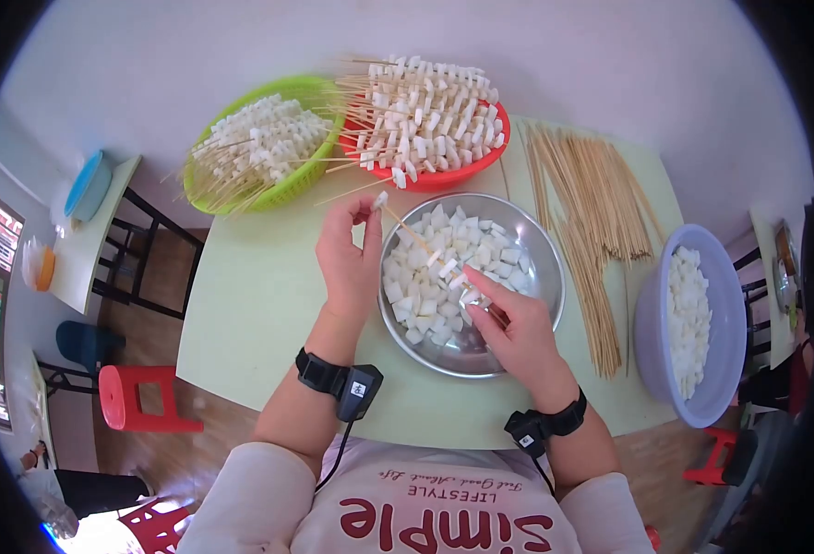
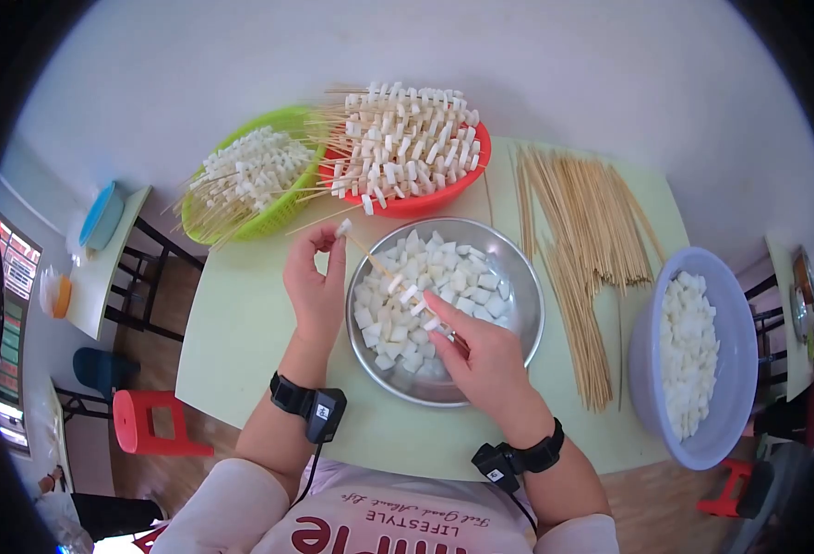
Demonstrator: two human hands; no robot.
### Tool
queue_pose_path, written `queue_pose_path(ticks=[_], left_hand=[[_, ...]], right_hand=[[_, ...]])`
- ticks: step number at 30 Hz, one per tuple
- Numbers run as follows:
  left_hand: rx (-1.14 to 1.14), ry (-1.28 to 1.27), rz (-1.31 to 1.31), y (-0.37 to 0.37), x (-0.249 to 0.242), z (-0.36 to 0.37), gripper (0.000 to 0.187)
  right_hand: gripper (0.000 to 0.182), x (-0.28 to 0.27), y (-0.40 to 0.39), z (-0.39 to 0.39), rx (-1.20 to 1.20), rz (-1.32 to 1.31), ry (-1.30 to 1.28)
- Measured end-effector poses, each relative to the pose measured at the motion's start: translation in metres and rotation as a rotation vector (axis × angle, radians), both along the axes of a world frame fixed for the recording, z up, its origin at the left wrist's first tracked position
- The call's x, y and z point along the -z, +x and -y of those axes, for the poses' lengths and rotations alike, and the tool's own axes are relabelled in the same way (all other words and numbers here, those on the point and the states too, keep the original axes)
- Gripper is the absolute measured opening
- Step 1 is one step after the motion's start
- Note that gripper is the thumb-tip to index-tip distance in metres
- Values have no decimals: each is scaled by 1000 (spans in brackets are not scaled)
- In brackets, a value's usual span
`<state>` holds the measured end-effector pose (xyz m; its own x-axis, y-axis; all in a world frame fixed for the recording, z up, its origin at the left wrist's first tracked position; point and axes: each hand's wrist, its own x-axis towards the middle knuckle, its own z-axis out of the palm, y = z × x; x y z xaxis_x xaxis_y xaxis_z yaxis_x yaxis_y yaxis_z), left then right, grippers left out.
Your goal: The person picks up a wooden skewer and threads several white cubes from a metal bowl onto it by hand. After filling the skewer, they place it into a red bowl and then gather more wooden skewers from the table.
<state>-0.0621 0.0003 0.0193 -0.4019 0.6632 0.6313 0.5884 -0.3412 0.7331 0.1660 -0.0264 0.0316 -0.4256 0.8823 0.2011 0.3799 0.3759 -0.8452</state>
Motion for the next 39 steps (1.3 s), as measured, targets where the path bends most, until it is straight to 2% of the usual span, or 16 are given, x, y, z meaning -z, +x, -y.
queue_pose_path(ticks=[5, 7, 11, 16, 20, 26, 28, 29, 31, 32, 34, 39], left_hand=[[0, 19, -60, 12, -3, 3, 13], [105, -63, -74, 21, -4, 8, 15], [151, -70, -33, 28, -5, 11, 17], [196, -122, -38, 35, -6, 15, 18], [184, -111, -39, 37, -8, 15, 19], [208, -37, -110, 36, -4, 13, 19], [261, -24, 110, 35, 1, 11, 15], [261, -22, 108, 35, 2, 10, 15], [344, -41, 325, 34, 1, 6, 14], [343, -37, 322, 34, -1, 7, 14], [404, -166, 335, 33, -6, 6, 16], [355, -290, 311, 34, -20, 6, 14]], right_hand=[[46, 4, 0, -1, 23, -39, 47], [46, 3, 0, 0, 37, -95, -94], [46, 2, 0, -1, 47, -122, -104], [45, 7, -1, -1, 66, -109, 38], [45, 5, -2, -2, 71, -114, 51], [45, 11, 2, -8, 45, -225, -166], [45, 11, 2, -7, 61, -249, -182], [45, 9, 2, -6, 60, -250, -180], [45, 4, 1, -3, 99, -145, -40], [45, 4, 0, -2, 97, -148, -36], [45, 3, -1, 0, 121, -81, 136], [45, 5, -2, 1, 130, -28, 241]])
